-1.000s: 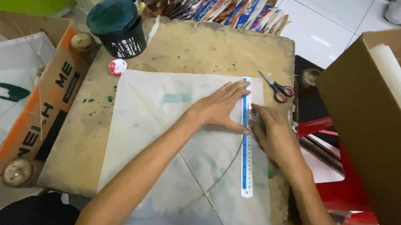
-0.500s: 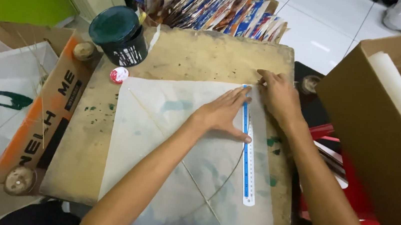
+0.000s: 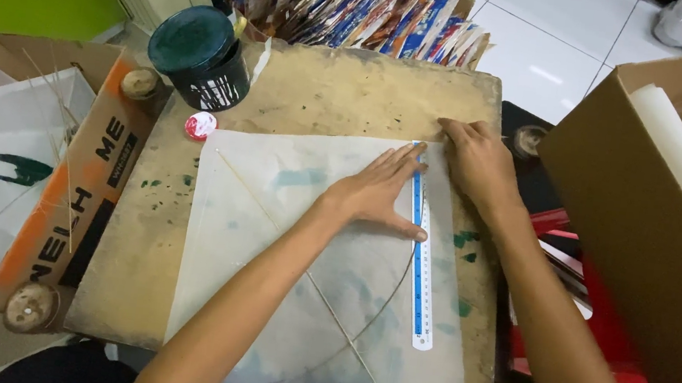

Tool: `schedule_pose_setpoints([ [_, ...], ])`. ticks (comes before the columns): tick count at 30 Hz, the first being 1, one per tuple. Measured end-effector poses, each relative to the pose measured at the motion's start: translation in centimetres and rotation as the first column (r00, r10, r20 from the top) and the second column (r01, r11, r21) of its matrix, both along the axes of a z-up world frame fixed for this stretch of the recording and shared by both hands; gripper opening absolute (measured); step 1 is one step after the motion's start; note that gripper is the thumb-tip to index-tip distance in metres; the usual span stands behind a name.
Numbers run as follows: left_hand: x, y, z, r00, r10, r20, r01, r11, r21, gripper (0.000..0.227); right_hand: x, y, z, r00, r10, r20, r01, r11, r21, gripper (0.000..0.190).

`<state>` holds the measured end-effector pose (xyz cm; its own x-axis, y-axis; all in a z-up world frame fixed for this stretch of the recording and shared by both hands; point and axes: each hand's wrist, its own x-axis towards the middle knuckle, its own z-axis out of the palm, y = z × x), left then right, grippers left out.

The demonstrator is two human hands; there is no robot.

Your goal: Assembling a kite by positioning wooden sticks on paper, measuring for alignment, and cutting the paper to shape with scissors.

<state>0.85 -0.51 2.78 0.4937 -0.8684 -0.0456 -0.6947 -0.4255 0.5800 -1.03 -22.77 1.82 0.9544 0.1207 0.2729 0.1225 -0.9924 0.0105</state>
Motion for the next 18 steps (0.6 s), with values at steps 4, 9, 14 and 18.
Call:
schedule_pose_setpoints([
  [4,0.3,-0.2,-0.2,1.000,0.007,-0.028,-0.006,1.000,0.004,0.132,-0.4,0.6,0.7,1.000,-0.001,-0.011,0.001,1.000,0.018,0.032],
  [9,0.6,-0.3,-0.7,1.000,0.010,-0.023,-0.010,1.000,-0.021,0.124,0.3,0.5,0.6,1.000,-0.005,-0.004,0.005,1.000,0.025,0.023],
  [14,0.6,-0.5,-1.0,1.000,0.019,-0.022,-0.018,1.000,0.019,0.126,0.5,0.9,1.0,0.991,-0.049,-0.121,0.076,0.971,0.229,0.040],
  [18,0.4,-0.3,-0.8,1.000,0.013,-0.017,-0.013,1.000,0.004,0.124,0.6,1.4,1.5,0.990,-0.025,-0.141,0.071,0.940,0.333,0.042],
])
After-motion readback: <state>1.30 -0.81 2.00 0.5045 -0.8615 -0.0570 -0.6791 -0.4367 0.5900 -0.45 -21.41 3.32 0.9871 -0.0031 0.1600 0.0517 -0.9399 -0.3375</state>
